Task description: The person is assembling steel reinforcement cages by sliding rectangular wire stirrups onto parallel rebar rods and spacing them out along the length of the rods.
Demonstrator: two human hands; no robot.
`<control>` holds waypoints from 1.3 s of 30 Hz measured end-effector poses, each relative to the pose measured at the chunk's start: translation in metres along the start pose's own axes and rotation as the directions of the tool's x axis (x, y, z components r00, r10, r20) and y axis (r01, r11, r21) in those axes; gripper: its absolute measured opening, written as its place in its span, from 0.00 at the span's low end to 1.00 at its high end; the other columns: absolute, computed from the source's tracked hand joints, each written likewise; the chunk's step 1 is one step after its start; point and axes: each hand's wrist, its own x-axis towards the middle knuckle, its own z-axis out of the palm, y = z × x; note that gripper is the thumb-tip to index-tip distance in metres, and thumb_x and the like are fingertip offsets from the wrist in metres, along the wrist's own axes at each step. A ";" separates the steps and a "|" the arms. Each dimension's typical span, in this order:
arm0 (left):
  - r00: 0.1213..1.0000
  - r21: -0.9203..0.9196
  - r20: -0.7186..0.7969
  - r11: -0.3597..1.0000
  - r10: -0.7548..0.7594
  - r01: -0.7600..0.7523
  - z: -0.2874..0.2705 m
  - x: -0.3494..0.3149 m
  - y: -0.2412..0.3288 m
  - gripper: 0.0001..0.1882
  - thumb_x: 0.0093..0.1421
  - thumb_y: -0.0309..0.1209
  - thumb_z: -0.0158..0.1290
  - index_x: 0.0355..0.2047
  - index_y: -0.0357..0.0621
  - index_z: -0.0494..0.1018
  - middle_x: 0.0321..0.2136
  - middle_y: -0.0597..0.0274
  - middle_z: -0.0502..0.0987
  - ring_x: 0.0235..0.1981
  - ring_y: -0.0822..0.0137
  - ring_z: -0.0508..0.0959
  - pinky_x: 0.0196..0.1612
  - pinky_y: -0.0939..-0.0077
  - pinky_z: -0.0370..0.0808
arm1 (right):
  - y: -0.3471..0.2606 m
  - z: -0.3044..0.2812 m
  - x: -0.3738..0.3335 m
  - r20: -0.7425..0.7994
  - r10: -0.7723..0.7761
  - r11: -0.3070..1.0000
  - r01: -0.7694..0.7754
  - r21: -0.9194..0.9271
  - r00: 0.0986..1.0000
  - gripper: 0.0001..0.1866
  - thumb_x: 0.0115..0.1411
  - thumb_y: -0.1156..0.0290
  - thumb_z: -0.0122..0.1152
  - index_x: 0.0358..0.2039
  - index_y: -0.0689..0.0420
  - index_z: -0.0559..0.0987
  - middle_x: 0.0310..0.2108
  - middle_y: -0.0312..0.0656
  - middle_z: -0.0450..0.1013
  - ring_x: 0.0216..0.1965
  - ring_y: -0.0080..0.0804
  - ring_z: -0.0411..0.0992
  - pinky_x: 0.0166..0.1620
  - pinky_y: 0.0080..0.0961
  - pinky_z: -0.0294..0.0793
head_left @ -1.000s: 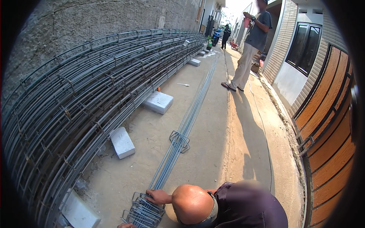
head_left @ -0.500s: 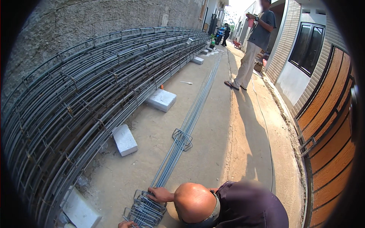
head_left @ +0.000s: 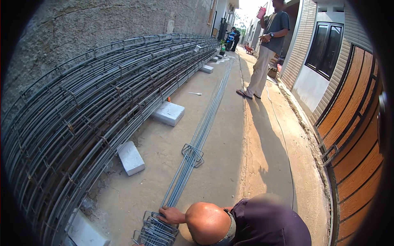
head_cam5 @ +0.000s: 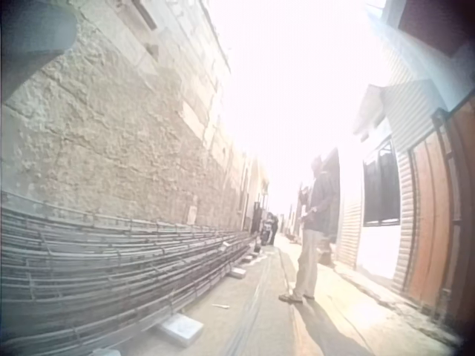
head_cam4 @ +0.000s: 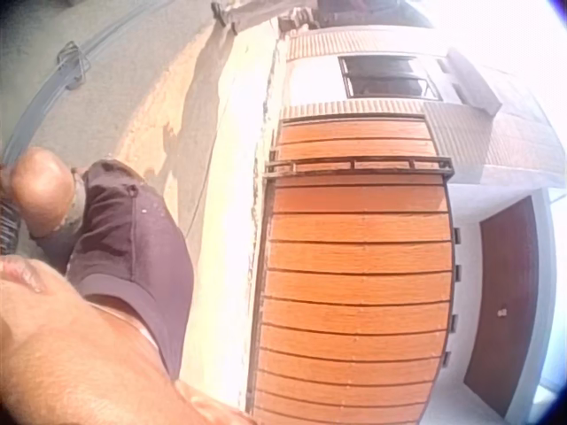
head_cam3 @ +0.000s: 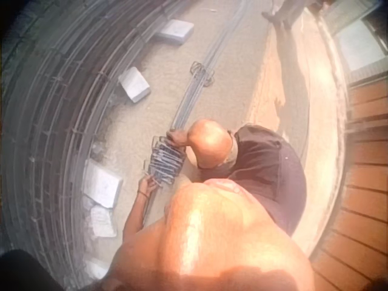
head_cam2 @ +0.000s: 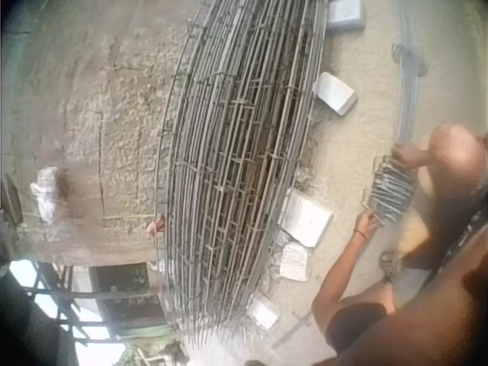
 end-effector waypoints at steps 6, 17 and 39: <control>1.000 0.008 0.010 1.000 -0.011 0.011 -0.002 0.002 -0.001 0.18 0.58 0.34 0.47 0.46 0.37 0.67 0.40 0.49 0.74 0.41 0.53 0.76 0.41 0.59 0.77 | -0.004 -0.006 0.000 0.069 0.057 0.998 -0.056 -0.007 0.996 0.22 0.61 0.51 0.46 0.35 0.60 0.69 0.30 0.56 0.72 0.33 0.55 0.72 0.36 0.46 0.71; 1.000 0.007 0.016 1.000 -0.008 0.008 0.008 -0.014 0.007 0.18 0.57 0.36 0.49 0.46 0.39 0.68 0.39 0.51 0.74 0.39 0.55 0.77 0.40 0.60 0.77 | -0.007 -0.008 0.000 0.080 0.072 0.997 -0.070 -0.025 0.994 0.22 0.61 0.50 0.45 0.35 0.60 0.69 0.27 0.56 0.73 0.30 0.56 0.72 0.33 0.47 0.71; 1.000 0.030 -0.007 0.999 -0.016 0.016 -0.001 0.000 0.000 0.16 0.57 0.34 0.48 0.44 0.38 0.69 0.38 0.50 0.76 0.39 0.56 0.77 0.40 0.62 0.77 | -0.006 -0.010 0.003 0.137 0.077 0.997 -0.074 -0.024 0.988 0.21 0.61 0.51 0.45 0.35 0.59 0.70 0.25 0.55 0.73 0.30 0.55 0.72 0.34 0.47 0.71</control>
